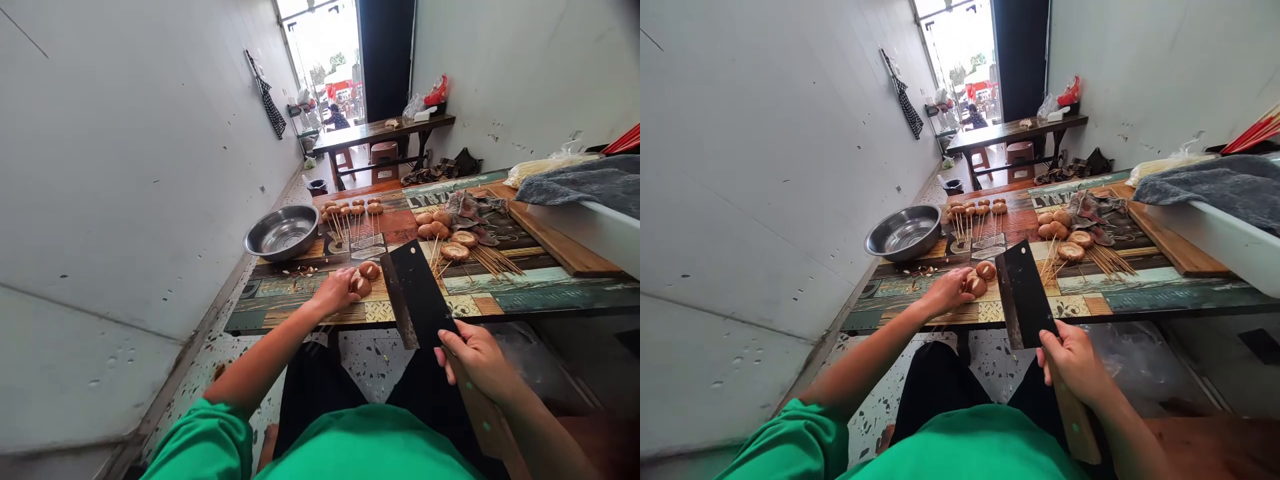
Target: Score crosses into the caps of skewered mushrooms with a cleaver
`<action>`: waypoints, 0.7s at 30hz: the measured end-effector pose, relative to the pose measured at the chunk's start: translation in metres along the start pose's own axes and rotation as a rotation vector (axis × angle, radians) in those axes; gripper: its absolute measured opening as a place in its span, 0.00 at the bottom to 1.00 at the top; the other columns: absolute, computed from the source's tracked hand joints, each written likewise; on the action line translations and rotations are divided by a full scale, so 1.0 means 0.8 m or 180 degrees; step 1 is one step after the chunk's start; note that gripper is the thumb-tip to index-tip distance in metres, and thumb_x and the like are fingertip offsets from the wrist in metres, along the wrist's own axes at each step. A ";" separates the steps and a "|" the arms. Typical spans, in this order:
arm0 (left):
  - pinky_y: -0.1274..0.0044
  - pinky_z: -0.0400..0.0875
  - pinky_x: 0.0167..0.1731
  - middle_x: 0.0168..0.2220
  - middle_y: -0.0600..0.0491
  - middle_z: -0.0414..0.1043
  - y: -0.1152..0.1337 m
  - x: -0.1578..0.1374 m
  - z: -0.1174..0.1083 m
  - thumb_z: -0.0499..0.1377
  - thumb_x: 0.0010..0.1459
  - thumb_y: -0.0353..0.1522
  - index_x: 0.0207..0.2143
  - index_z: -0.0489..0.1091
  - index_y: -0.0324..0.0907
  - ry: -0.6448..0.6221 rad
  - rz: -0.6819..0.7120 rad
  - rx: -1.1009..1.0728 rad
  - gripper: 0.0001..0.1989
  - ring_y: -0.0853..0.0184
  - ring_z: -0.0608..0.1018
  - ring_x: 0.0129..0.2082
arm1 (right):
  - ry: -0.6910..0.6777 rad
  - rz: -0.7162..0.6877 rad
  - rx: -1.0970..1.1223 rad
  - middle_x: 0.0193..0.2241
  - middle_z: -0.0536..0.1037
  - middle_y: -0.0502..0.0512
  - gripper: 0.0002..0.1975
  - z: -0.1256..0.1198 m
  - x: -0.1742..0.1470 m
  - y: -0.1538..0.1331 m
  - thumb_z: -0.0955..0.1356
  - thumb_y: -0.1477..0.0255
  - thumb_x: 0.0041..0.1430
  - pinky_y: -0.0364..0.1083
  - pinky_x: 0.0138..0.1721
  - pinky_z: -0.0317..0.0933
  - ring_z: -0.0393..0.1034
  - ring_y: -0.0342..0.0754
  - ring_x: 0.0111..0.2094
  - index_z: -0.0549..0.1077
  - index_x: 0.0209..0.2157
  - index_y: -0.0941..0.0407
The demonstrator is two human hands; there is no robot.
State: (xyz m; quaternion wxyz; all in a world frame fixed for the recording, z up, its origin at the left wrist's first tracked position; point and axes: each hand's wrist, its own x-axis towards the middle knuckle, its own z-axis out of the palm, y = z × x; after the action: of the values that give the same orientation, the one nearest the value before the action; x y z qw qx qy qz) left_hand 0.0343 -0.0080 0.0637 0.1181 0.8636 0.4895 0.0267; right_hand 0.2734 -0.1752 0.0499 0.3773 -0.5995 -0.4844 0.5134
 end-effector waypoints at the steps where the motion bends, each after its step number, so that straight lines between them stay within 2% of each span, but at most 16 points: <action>1: 0.73 0.68 0.48 0.48 0.44 0.73 -0.009 0.000 -0.002 0.64 0.50 0.31 0.58 0.61 0.36 -0.0022 0.0103 -0.0086 0.33 0.59 0.75 0.48 | -0.0108 0.0001 0.0014 0.16 0.73 0.47 0.17 0.002 0.000 -0.002 0.61 0.57 0.60 0.43 0.20 0.58 0.66 0.43 0.13 0.63 0.25 0.54; 4: 0.75 0.69 0.48 0.48 0.48 0.74 -0.032 -0.002 -0.004 0.60 0.50 0.25 0.55 0.66 0.40 0.0071 0.0401 -0.0286 0.28 0.62 0.76 0.46 | -0.0413 0.0070 0.0077 0.16 0.73 0.46 0.16 0.010 -0.001 -0.008 0.61 0.58 0.60 0.42 0.19 0.56 0.66 0.43 0.13 0.62 0.25 0.54; 6: 0.74 0.69 0.49 0.48 0.50 0.75 -0.039 -0.008 0.004 0.57 0.52 0.23 0.51 0.70 0.42 0.0324 0.0370 -0.0364 0.22 0.63 0.77 0.46 | -0.0543 0.0152 0.0120 0.16 0.72 0.46 0.17 0.014 -0.001 -0.010 0.61 0.58 0.60 0.42 0.18 0.54 0.65 0.43 0.13 0.62 0.24 0.54; 11: 0.67 0.64 0.55 0.49 0.47 0.75 -0.032 -0.028 0.048 0.59 0.58 0.30 0.49 0.71 0.41 0.1408 0.0008 -0.0639 0.16 0.61 0.75 0.50 | -0.0598 0.0317 0.0275 0.16 0.72 0.46 0.17 0.017 0.005 -0.009 0.62 0.56 0.57 0.42 0.16 0.53 0.64 0.43 0.12 0.62 0.25 0.54; 13: 0.64 0.59 0.58 0.50 0.48 0.74 -0.027 -0.031 0.061 0.60 0.59 0.33 0.49 0.71 0.42 0.1634 -0.0034 -0.0743 0.15 0.61 0.74 0.51 | -0.0580 0.0358 0.0302 0.16 0.73 0.46 0.16 0.017 0.008 -0.010 0.63 0.56 0.57 0.42 0.17 0.54 0.65 0.43 0.12 0.61 0.25 0.54; 21: 0.65 0.57 0.58 0.49 0.50 0.75 -0.029 -0.028 0.068 0.60 0.59 0.31 0.46 0.73 0.45 0.1700 -0.0127 -0.0993 0.11 0.64 0.75 0.51 | -0.0677 0.0454 0.0284 0.17 0.73 0.47 0.18 0.021 0.019 -0.012 0.64 0.53 0.55 0.42 0.16 0.54 0.65 0.43 0.12 0.61 0.25 0.54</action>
State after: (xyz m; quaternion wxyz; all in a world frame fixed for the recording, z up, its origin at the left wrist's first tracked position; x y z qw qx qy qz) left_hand 0.0121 -0.0257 0.0075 0.1170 0.7877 0.5101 0.3252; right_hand 0.2554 -0.1593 0.0518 0.3126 -0.5573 -0.4545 0.6206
